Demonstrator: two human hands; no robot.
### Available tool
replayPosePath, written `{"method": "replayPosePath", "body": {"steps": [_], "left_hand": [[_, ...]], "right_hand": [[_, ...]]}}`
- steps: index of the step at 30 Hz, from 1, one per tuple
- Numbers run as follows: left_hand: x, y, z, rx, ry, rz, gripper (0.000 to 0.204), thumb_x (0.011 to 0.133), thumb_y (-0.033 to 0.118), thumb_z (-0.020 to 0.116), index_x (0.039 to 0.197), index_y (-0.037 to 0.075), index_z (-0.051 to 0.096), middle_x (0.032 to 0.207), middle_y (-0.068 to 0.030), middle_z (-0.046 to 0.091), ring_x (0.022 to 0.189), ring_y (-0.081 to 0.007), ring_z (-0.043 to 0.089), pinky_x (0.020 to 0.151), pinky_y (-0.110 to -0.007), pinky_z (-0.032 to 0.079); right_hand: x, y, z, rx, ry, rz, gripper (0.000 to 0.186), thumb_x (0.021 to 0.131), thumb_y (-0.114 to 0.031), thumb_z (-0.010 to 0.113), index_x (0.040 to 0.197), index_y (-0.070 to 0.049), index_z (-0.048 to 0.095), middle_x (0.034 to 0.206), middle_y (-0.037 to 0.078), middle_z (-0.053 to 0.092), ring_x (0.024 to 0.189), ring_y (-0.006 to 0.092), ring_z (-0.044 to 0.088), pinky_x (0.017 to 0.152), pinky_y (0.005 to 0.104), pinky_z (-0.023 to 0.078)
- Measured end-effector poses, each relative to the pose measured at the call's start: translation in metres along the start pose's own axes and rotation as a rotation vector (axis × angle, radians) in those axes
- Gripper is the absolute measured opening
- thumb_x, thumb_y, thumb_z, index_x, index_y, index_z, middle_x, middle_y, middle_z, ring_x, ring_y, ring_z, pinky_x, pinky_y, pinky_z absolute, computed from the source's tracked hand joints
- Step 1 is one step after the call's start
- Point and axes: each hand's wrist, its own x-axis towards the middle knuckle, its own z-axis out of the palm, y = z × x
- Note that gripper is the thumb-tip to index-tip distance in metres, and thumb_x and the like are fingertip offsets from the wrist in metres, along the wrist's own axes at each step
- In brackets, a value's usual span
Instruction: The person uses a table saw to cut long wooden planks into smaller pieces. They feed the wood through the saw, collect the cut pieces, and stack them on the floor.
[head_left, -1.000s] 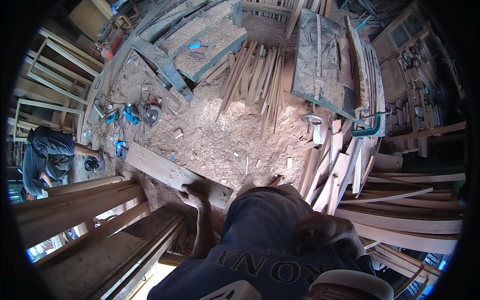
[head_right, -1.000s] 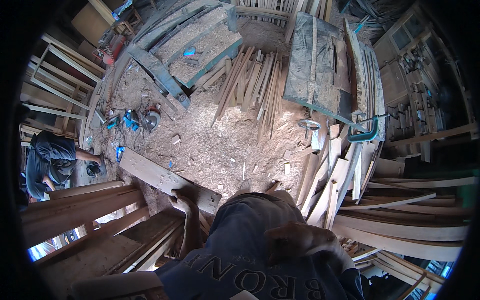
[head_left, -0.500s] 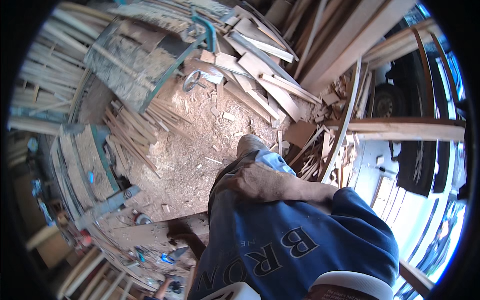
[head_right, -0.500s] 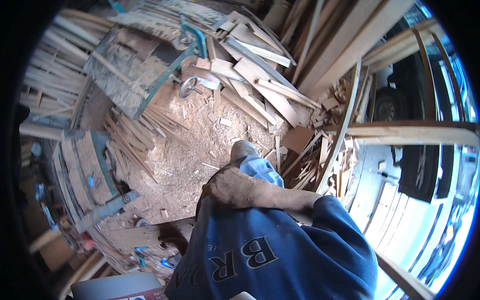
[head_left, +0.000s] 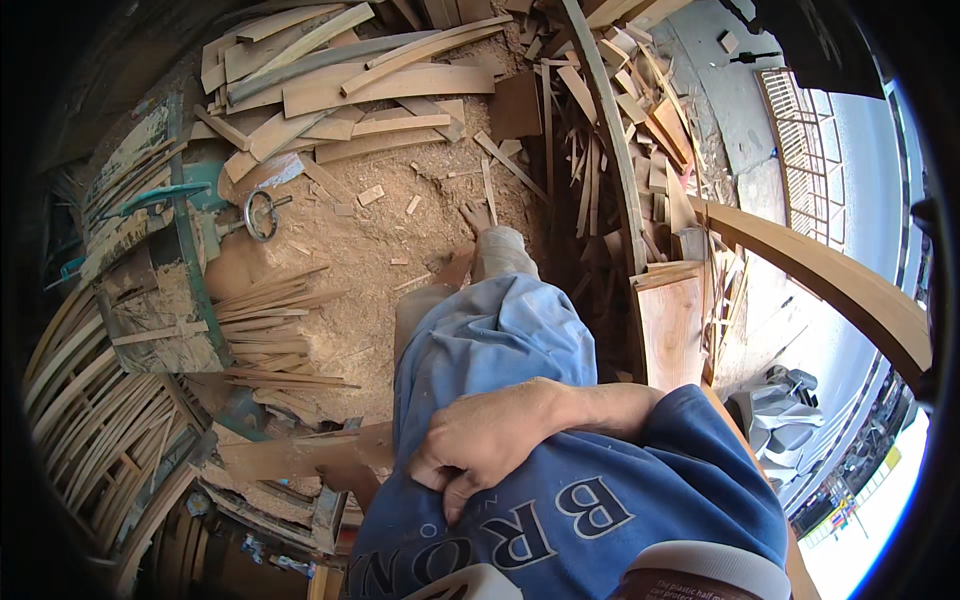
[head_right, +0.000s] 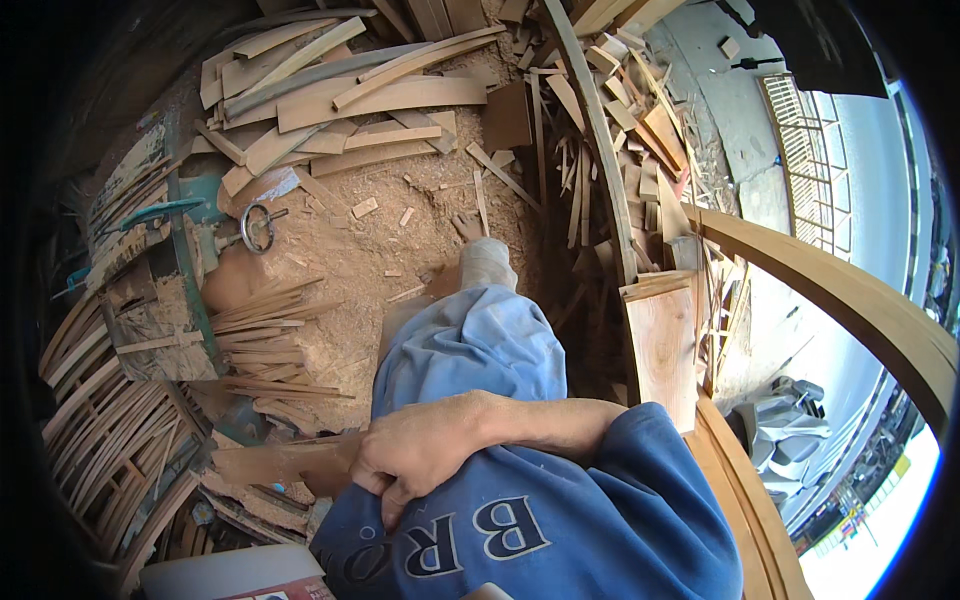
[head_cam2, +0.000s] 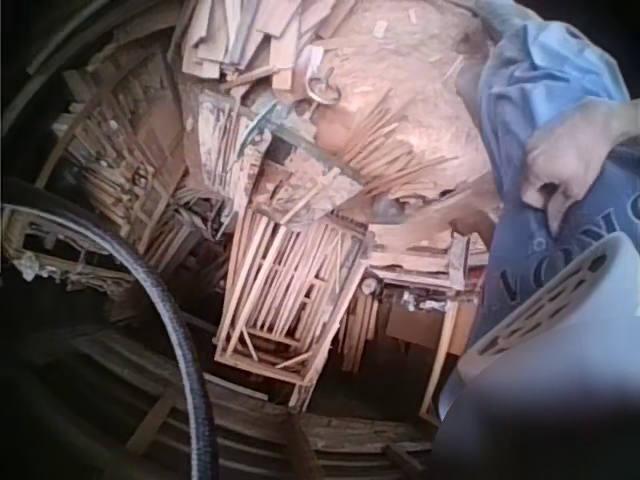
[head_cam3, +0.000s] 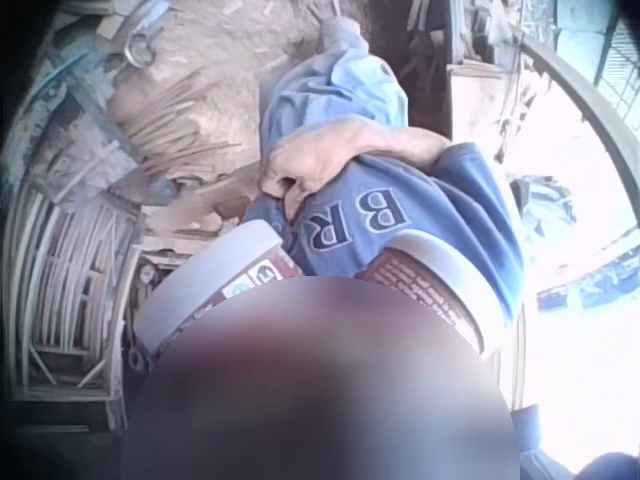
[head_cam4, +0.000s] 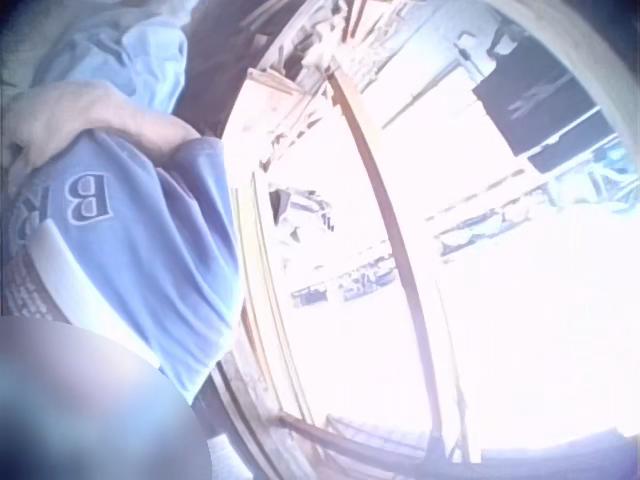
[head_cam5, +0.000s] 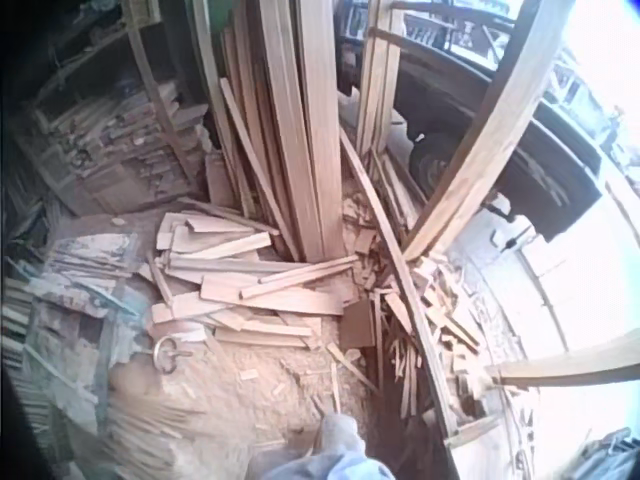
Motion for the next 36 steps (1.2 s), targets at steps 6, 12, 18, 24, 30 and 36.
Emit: {"method": "replayPosePath", "body": {"steps": [6, 12, 18, 24, 30, 36], "left_hand": [[-0.004, 0.017, 0.043, 0.037, -0.154, 0.082, 0.05, 0.1, 0.032, 0.054, 0.13, -0.008, 0.052, 0.13, -0.0231, 0.056, 0.111, -0.0314, 0.059, 0.096, -0.042, 0.046], [0.013, 0.025, 0.048, 0.033, -0.267, 0.11, 0.05, 0.1, 0.032, 0.052, 0.131, -0.007, 0.052, 0.131, -0.0228, 0.056, 0.112, -0.0319, 0.058, 0.097, -0.042, 0.046], [0.047, 0.018, 0.03, 0.016, -0.34, 0.084, 0.05, 0.101, 0.032, 0.051, 0.132, -0.007, 0.051, 0.133, -0.0224, 0.055, 0.113, -0.0323, 0.058, 0.098, -0.042, 0.046], [0.075, 0.029, 0.009, -0.035, -0.366, 0.039, 0.05, 0.101, 0.032, 0.05, 0.133, -0.007, 0.05, 0.134, -0.022, 0.054, 0.113, -0.0328, 0.058, 0.099, -0.042, 0.046], [0.088, 0.035, 0.032, 0.03, -0.333, 0.132, 0.049, 0.103, 0.032, 0.047, 0.133, -0.005, 0.052, 0.136, -0.0222, 0.053, 0.115, -0.0327, 0.057, 0.1, -0.043, 0.046], [0.07, 0.02, 0.088, -0.099, -0.255, 0.09, 0.046, 0.104, 0.028, 0.038, 0.137, -0.002, 0.051, 0.141, -0.0176, 0.051, 0.125, -0.0299, 0.051, 0.108, -0.04, 0.04]], "right_hand": [[-0.051, 0.017, 0.001, -0.154, 0.35, 0.137, 0.038, 0.08, -0.038, 0.076, 0.083, -0.001, 0.065, 0.079, 0.017, 0.068, 0.082, 0.0388, 0.067, 0.067, 0.0476, 0.049], [-0.053, 0.015, 0.032, -0.277, 0.368, 0.433, 0.043, 0.075, -0.04, 0.079, 0.08, -0.001, 0.061, 0.075, 0.017, 0.066, 0.076, 0.0371, 0.066, 0.063, 0.0447, 0.049], [-0.023, 0.012, 0.102, -0.033, 0.358, 0.194, 0.042, 0.077, -0.042, 0.078, 0.08, -0.003, 0.063, 0.076, 0.017, 0.067, 0.084, 0.0372, 0.067, 0.071, 0.0455, 0.051], [0.009, 0.0, 0.132, -0.386, 0.517, 0.229, 0.042, 0.085, -0.043, 0.071, 0.095, -0.004, 0.058, 0.092, 0.017, 0.066, 0.083, 0.0379, 0.065, 0.073, 0.0463, 0.048], [0.012, -0.001, 0.096, -0.535, 0.468, 0.489, 0.039, 0.089, -0.039, 0.067, 0.105, -0.005, 0.055, 0.091, 0.014, 0.065, 0.09, 0.0379, 0.064, 0.08, 0.047, 0.046], [-0.005, -0.019, -0.021, 0.154, 0.057, 0.114, 0.039, 0.084, -0.034, 0.077, 0.101, -0.004, 0.06, 0.087, 0.011, 0.062, 0.084, 0.0277, 0.062, 0.076, 0.039, 0.048]]}}
